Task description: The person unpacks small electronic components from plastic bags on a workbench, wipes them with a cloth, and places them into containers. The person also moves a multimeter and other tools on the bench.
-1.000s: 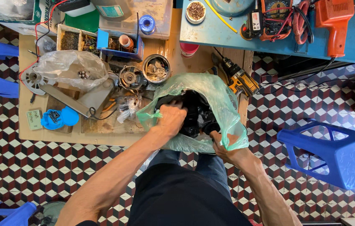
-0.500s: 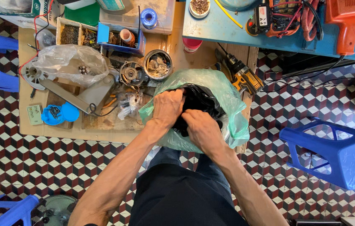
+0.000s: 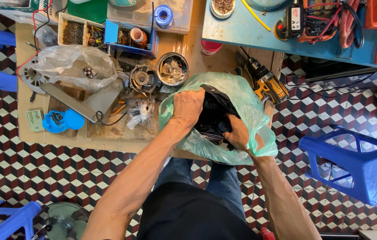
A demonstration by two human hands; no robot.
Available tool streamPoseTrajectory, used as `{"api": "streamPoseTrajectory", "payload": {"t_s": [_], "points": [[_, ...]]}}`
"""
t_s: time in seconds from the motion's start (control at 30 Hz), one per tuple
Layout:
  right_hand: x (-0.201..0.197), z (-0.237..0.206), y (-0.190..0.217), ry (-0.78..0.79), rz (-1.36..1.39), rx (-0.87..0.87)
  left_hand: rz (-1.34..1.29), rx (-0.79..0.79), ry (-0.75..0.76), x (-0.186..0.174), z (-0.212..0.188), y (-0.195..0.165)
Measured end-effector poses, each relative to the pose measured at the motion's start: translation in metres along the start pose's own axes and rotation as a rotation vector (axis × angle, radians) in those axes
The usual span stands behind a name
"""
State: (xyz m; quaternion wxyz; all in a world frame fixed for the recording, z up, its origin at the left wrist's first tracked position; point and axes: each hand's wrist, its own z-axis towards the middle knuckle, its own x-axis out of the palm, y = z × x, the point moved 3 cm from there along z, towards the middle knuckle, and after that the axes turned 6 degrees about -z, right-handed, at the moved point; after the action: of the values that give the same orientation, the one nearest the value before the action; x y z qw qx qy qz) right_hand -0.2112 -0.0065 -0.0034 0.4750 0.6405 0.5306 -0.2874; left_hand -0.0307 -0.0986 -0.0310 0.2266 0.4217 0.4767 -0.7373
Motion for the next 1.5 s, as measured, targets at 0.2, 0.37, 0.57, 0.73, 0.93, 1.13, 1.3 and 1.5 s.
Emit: {"api": "streamPoseTrajectory", "payload": {"t_s": [0.2, 0.37, 0.57, 0.73, 0.93, 1.13, 1.3, 1.5], "points": [[0.015, 0.024, -0.004, 0.181, 0.107, 0.098, -0.032, 0.009, 0.043, 0.003, 0.006, 0.014], [0.002, 0.024, -0.011, -0.220, -0.036, 0.022, -0.094, 0.013, 0.036, -0.008, 0.006, 0.016], [0.011, 0.031, -0.007, -0.017, 0.017, 0.243, -0.153, 0.003, 0.060, -0.021, 0.005, 0.016], [0.003, 0.028, -0.008, -0.140, 0.093, 0.212, -0.362, 0.105, 0.146, -0.039, -0.024, -0.001], [0.001, 0.040, -0.018, -0.123, 0.049, 0.225, -0.440, 0.092, 0.487, -0.076, -0.067, -0.018], [-0.019, 0.040, -0.008, -0.049, 0.104, 0.269, -0.339, 0.151, 0.499, -0.112, -0.067, -0.024], [-0.047, 0.012, 0.023, 0.004, 0.192, 0.038, -0.358, 0.144, 0.410, -0.122, -0.065, -0.033], [-0.016, -0.025, 0.076, -0.130, 0.711, -0.248, -0.320, 0.119, 0.183, -0.106, -0.060, -0.071]]}}
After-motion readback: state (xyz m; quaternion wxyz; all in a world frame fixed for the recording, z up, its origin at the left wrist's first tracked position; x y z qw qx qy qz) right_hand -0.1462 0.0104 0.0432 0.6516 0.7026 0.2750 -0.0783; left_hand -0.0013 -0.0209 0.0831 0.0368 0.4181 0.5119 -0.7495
